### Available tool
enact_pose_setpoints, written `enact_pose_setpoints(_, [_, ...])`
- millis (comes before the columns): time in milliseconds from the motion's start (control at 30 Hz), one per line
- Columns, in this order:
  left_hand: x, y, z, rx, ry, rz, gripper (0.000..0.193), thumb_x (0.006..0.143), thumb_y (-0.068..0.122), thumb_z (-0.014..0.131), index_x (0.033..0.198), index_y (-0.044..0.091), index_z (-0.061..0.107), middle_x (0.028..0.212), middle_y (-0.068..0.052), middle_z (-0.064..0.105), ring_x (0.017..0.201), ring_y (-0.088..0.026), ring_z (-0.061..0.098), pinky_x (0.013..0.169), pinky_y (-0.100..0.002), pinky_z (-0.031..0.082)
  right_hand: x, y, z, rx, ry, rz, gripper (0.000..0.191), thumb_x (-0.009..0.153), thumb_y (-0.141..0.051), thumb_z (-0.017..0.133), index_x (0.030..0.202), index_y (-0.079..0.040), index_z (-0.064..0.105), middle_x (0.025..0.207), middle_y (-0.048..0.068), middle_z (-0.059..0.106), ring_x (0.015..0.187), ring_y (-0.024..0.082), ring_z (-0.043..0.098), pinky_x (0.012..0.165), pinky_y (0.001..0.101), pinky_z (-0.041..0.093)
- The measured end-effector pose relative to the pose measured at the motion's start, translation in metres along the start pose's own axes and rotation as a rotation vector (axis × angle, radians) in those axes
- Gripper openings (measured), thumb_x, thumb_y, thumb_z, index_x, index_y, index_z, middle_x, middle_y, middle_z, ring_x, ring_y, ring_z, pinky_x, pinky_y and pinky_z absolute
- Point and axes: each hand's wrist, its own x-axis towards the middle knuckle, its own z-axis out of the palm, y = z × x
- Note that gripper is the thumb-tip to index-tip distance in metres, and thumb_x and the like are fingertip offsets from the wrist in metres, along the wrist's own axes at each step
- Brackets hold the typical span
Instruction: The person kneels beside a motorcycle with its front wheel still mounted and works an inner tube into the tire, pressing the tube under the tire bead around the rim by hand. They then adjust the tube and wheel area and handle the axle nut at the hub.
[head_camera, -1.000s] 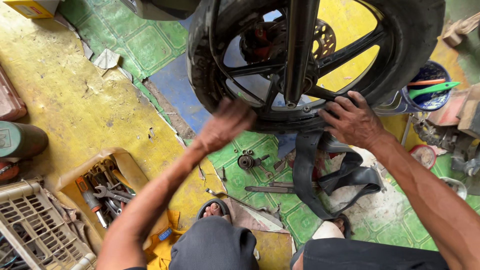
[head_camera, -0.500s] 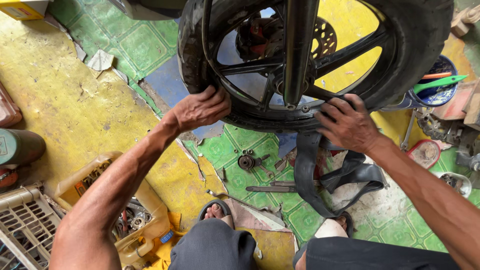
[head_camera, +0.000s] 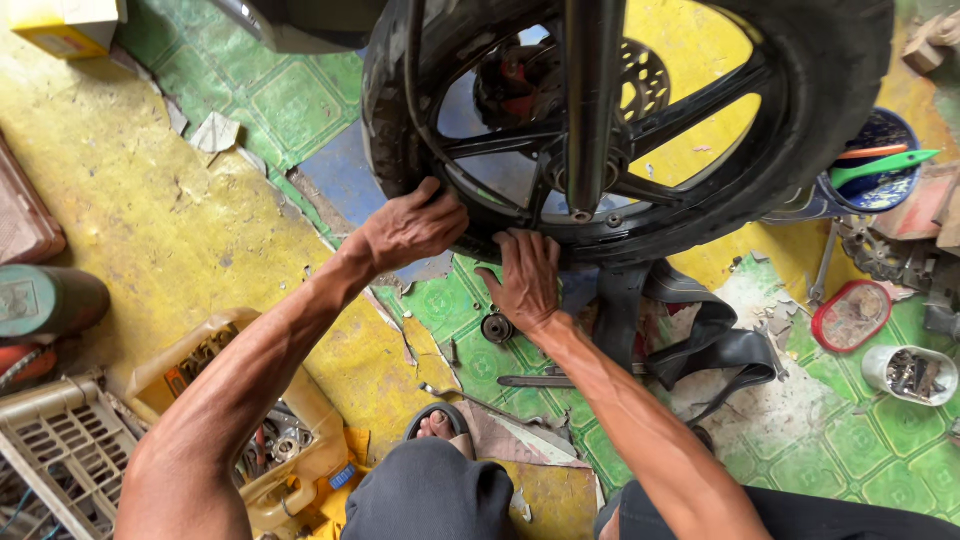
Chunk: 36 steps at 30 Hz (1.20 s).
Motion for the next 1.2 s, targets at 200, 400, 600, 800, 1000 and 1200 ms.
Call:
enact_pose_setpoints(200, [0.001,-0.008,-0.013,0.004,-0.011,0.025,0.025,0.085,0.026,0.061,0.106,0.014,0.064,0.105,0.0,0.059,0.114,-0.019,0.055,0.104,-0.039,0.041,0.014,0.005,-0.002,-0.002,-0.078,-0.006,0.05,0.071,-0.022,0.088,0.111,-0.002,0.065,0.104,0.013,0.06,0.102,0.033,0.056,0.083,0.0503,0.04])
enact_pose_setpoints(400, [0.002,-0.016,-0.027,-0.083,-0.007,0.06,0.042,0.084,0.022,0.063,0.124,0.017,0.05,0.117,-0.005,0.059,0.116,-0.022,0.057,0.106,-0.041,0.042,0.007,0.004,-0.006,0.055,-0.025,0.021,0.047,0.076,-0.018,0.084,0.114,0.001,0.065,0.111,0.017,0.06,0.107,0.036,0.057,0.09,0.0502,0.043])
enact_pose_setpoints(600, [0.002,-0.01,-0.018,-0.004,-0.178,0.036,0.052,0.08,0.02,0.062,0.13,0.02,0.049,0.121,-0.003,0.058,0.121,-0.02,0.055,0.107,-0.041,0.039,-0.054,0.077,-0.07,0.048,-0.43,-0.357,0.031,0.079,-0.009,0.066,0.11,-0.005,0.068,0.112,0.013,0.068,0.106,0.03,0.065,0.093,0.0461,0.051])
enact_pose_setpoints(800, [0.002,-0.016,0.02,-0.133,-0.347,-0.069,0.052,0.09,0.016,0.062,0.14,0.021,0.05,0.126,-0.003,0.058,0.124,-0.019,0.053,0.107,-0.042,0.041,-0.114,0.221,-0.177,-0.338,-0.657,0.437,0.032,0.095,-0.03,0.057,0.112,-0.006,0.071,0.105,0.022,0.072,0.103,0.041,0.067,0.088,0.0524,0.053])
enact_pose_setpoints(1000, [0.008,-0.016,0.055,-0.149,-0.39,-0.216,0.05,0.095,0.015,0.053,0.145,0.023,0.048,0.141,-0.006,0.057,0.13,-0.023,0.052,0.106,-0.042,0.042,-0.152,0.266,-0.173,0.122,-0.619,0.656,0.044,0.109,-0.036,0.047,0.126,-0.002,0.069,0.118,0.022,0.073,0.112,0.034,0.065,0.097,0.0445,0.048])
enact_pose_setpoints(1200, [0.008,0.015,0.063,-0.246,-0.156,-0.457,0.046,0.096,0.02,0.056,0.142,0.018,0.055,0.138,-0.013,0.062,0.13,-0.029,0.056,0.111,-0.051,0.039,-0.157,0.266,-0.156,0.402,-0.557,1.152,0.052,0.095,-0.024,0.064,0.142,-0.003,0.065,0.103,0.007,0.069,0.086,0.017,0.056,0.077,0.0344,0.048])
